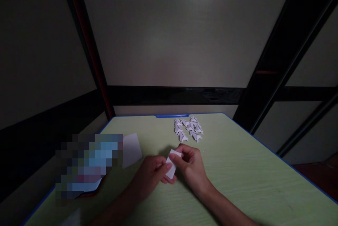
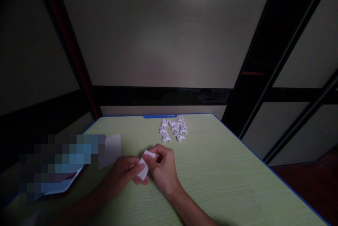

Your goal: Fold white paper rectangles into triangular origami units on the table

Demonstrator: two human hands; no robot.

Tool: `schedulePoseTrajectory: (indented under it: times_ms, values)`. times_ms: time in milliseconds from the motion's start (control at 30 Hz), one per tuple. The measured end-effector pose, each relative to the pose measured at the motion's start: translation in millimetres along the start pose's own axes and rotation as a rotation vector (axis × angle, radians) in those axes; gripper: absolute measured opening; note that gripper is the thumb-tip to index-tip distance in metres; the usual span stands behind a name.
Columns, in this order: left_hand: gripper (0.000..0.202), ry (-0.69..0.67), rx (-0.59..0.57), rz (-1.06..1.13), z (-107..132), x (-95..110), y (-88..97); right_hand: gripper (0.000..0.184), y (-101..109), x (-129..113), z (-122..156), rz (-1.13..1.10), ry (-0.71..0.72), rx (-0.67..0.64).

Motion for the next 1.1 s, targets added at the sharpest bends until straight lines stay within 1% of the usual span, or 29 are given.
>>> schedulePoseTrajectory:
  times_ms: [100, 200, 267, 367, 433, 567, 867, 967, 1100]
  values:
    - [0.024, -0.026, -0.005, -0.017, 0.5, 2.5, -0.6, 0.024, -3.6, 7.0, -0.3, -0.041, -0.064, -0.028]
    - [0.024, -0.019, -0.006, 0.026, -0.2, 1.3, 1.0, 0.022, -0.6, 12.7, -1.9, -0.094, -0.110, 0.012]
    - [0.025, -0.012, -0.007, 0.061, -1.2, 0.0, 2.3, 0.020, 0.6, 15.1, -3.2, -0.153, -0.131, 0.022]
    - [0.026, -0.003, 0.008, 0.085, -2.9, -1.4, 4.9, 0.018, -1.8, 16.5, -4.2, -0.254, -0.152, -0.010]
    - [0.026, 0.008, 0.016, 0.093, -3.5, -2.1, 5.9, 0.017, -2.1, 16.5, -4.3, -0.281, -0.154, -0.015]
    - [0.027, 0.016, 0.015, 0.104, -3.6, -2.5, 6.2, 0.016, -0.9, 18.2, -4.5, -0.293, -0.159, -0.005]
    - [0.024, -0.027, -0.003, 0.111, -2.8, -1.7, 4.2, 0.015, -0.4, 17.2, -4.8, -0.299, -0.151, 0.005]
    - [0.024, -0.023, -0.010, 0.096, -3.4, -1.7, 3.5, 0.017, 0.8, 16.1, -5.1, -0.249, -0.130, 0.006]
    - [0.026, -0.018, 0.004, 0.042, -5.9, -4.2, 5.3, 0.024, 2.4, 13.8, -6.1, -0.113, -0.075, -0.015]
Point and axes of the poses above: each hand's wrist, its own z-axis away from the middle knuckle, its own y-axis out of the back of the hand, x = y × z, the point moved 8 cm from there along -z, towards the middle knuckle, and after that the axes turned 13 degrees about -z, right-handed, at the moved point
